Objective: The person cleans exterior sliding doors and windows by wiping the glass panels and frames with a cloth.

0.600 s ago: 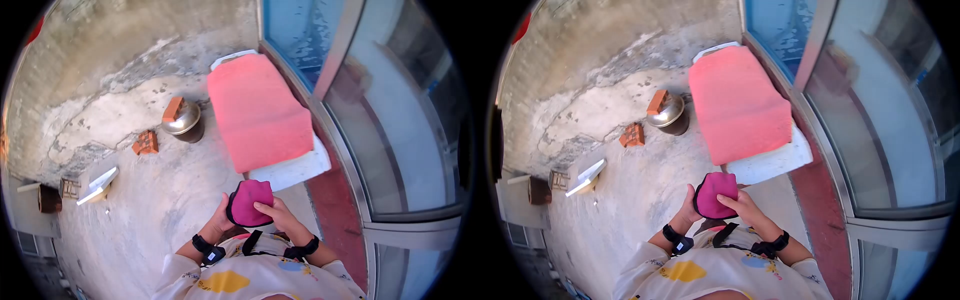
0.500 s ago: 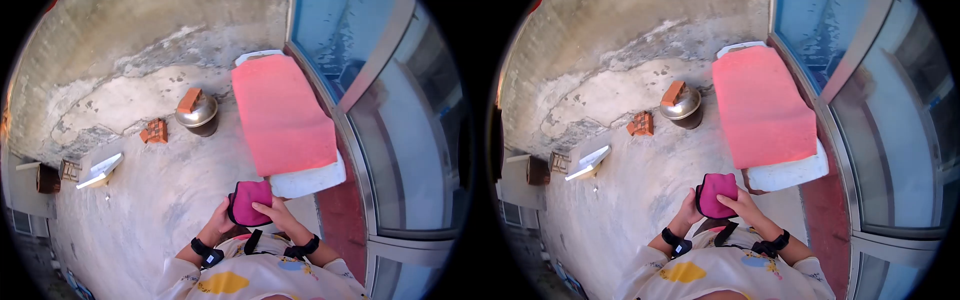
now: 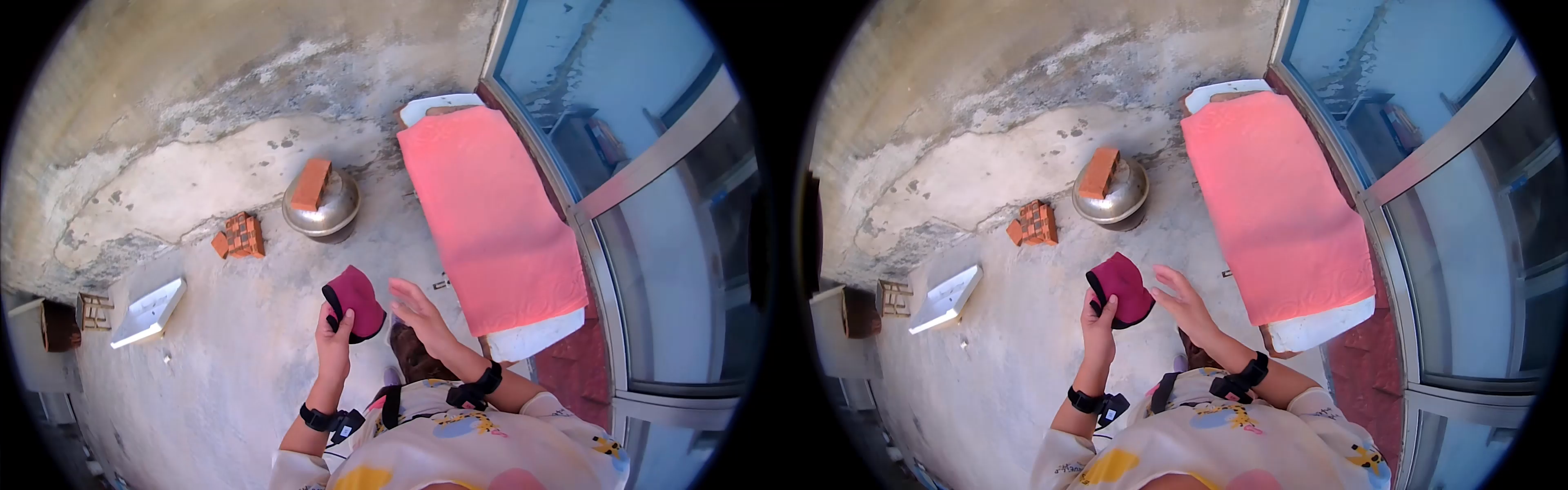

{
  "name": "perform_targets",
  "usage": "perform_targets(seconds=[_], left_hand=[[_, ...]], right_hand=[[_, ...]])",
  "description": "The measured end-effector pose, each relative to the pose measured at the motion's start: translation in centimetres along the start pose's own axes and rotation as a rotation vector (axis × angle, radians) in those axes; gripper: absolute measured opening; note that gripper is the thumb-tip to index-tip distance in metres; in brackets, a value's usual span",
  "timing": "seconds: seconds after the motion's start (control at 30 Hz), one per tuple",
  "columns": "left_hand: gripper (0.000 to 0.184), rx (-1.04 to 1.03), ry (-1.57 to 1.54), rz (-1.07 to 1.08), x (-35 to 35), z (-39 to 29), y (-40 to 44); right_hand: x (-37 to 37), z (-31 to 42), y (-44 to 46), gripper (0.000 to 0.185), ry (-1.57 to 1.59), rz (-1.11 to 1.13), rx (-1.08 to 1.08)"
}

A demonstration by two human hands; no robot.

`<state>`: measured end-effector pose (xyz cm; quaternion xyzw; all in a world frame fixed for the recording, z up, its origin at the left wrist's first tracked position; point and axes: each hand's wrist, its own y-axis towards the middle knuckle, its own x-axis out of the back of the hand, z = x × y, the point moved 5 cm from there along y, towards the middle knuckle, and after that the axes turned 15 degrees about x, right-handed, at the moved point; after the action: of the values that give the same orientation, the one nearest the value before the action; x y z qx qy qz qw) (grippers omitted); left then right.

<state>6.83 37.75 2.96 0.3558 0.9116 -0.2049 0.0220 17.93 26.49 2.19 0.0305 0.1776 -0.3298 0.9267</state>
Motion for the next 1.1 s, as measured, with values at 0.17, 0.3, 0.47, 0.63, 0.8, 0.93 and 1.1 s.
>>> perform_targets(seconds=[0.17, 0.3, 0.47, 0.63, 0.8, 0.93, 1.1], left_hand=[[0.065, -0.212, 0.697, 0.16, -7.6, -7.3, 7.2], [0.072, -0.391, 0.908, 0.483, -10.9, -9.4, 11.3], [0.039, -0.166, 0.622, 0.936, -12.4, -9.8, 16.5], [0.03, 0.001, 0.557, 1.104, -15.5, -8.6, 23.6], [0.031, 0.087, 0.68, 1.197, -19.3, -8.9, 32.6], [0.028, 0.249, 0.509, 1.201, -20.8, -9.4, 39.8], [0.03, 0.362, 0.448, 1.181, -22.0, -13.9, 47.4]], right_hand=[[1.3, 0.2, 10.3, 0.053, 0.439, -0.103, -0.106], [4.9, 0.0, 15.3, 0.05, 0.932, -0.283, -0.209], [11.7, 3.3, 16.8, 0.056, 1.081, -0.292, -0.027], [23.7, 11.5, 14.8, 0.055, 0.528, -0.537, 0.38], [30.2, 23.1, 14.0, 0.048, 0.449, -0.971, 0.649], [33.7, 28.4, 12.7, 0.044, 0.157, -1.277, 0.676], [36.2, 40.9, 12.2, 0.036, -0.548, -1.52, 1.073]])
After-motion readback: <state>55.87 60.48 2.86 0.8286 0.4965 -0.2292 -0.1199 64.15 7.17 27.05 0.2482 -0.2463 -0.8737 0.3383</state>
